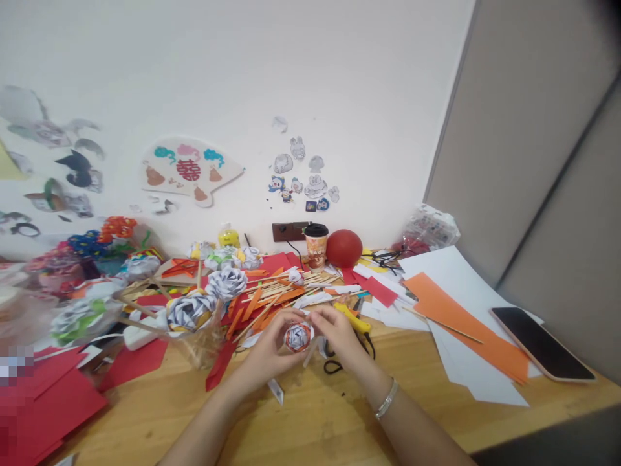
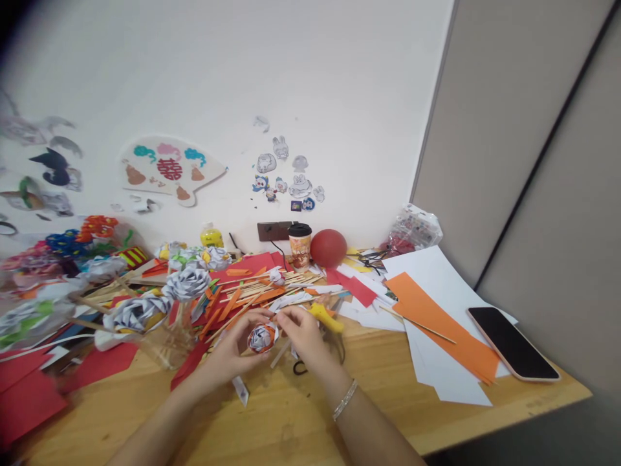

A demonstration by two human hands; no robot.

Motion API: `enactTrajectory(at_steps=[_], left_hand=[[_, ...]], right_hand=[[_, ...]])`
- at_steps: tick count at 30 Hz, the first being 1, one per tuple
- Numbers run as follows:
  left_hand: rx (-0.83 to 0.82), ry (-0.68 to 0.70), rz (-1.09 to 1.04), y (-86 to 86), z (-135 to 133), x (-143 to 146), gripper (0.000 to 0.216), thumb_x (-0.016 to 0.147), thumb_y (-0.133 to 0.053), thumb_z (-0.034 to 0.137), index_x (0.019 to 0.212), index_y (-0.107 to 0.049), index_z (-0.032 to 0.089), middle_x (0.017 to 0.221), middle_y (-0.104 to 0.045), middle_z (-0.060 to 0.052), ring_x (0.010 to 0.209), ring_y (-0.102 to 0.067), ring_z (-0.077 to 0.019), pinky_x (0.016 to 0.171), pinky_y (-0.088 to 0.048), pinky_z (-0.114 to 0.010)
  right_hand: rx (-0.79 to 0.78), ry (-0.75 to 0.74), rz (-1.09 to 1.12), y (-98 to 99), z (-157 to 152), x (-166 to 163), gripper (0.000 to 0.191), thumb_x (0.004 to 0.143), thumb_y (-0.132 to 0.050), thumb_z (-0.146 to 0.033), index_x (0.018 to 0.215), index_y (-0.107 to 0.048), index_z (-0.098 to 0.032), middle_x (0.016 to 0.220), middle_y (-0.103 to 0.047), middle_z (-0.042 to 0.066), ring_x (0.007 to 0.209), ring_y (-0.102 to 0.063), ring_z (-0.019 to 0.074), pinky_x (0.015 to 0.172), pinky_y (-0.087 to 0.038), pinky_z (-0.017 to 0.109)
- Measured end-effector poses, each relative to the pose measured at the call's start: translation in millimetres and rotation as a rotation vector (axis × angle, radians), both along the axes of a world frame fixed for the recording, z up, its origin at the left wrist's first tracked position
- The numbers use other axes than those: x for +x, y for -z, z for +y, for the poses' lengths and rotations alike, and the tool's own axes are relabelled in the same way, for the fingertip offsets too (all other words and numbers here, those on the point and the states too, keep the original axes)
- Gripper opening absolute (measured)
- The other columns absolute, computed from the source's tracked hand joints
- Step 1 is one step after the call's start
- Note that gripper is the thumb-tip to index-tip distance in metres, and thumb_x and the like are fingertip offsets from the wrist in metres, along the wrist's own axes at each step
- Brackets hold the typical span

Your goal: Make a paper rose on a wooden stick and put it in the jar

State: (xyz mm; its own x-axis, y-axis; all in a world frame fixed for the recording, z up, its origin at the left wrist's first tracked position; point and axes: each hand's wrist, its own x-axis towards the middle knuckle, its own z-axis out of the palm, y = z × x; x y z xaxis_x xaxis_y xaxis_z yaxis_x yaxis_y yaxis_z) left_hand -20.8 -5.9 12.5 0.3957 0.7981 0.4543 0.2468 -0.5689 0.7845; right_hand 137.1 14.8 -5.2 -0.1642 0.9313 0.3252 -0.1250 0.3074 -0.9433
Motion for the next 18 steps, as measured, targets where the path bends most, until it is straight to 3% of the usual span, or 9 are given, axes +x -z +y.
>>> enactTrajectory(at_steps=[3,7,13,18], left_hand=[[0.014,-0.027,0.029,5.9,3,-1,0.037,0.070,-0.056,0.018,0.106,-0.047,0.018,0.116,-0.049,-0.012,0.114,-0.043,-0.0235,0.098,-0.035,-0.038],[0.024,-0.096,-0.094,24.2,6,-2,0.055,0.072,-0.049,0.014,0.124,-0.032,0.019,0.128,-0.041,-0.012,0.121,-0.037,-0.0238,0.100,-0.033,-0.038],[0.130,-0.193,0.097,26.1,3,2,0.060,0.067,-0.056,0.013,0.123,-0.036,0.019,0.127,-0.044,-0.012,0.119,-0.041,-0.0251,0.098,-0.035,-0.040],[0.255,-0.287,0.199,20.1,6,1,0.039,0.067,-0.056,0.015,0.106,-0.050,0.019,0.109,-0.058,-0.011,0.103,-0.054,-0.0232,0.089,-0.043,-0.039]], right_hand=[[0.023,0.005,0.019,3.9,2,-3,0.021,0.073,-0.058,-0.038,0.073,-0.058,-0.017,0.067,-0.056,0.000,0.064,-0.051,0.0130,0.063,-0.042,0.025],[-0.009,0.030,0.072,6.2,2,-7,0.023,0.070,-0.060,-0.039,0.073,-0.055,-0.017,0.067,-0.056,-0.001,0.062,-0.053,0.0128,0.060,-0.042,0.026],[0.061,0.098,0.037,3.5,-4,-7,0.016,0.072,-0.059,-0.033,0.071,-0.051,-0.018,0.065,-0.053,-0.003,0.059,-0.051,0.0107,0.058,-0.042,0.023],[0.105,0.060,-0.078,6.1,-2,-5,0.015,0.071,-0.061,-0.031,0.070,-0.054,-0.018,0.068,-0.055,-0.001,0.067,-0.053,0.0135,0.065,-0.043,0.025]])
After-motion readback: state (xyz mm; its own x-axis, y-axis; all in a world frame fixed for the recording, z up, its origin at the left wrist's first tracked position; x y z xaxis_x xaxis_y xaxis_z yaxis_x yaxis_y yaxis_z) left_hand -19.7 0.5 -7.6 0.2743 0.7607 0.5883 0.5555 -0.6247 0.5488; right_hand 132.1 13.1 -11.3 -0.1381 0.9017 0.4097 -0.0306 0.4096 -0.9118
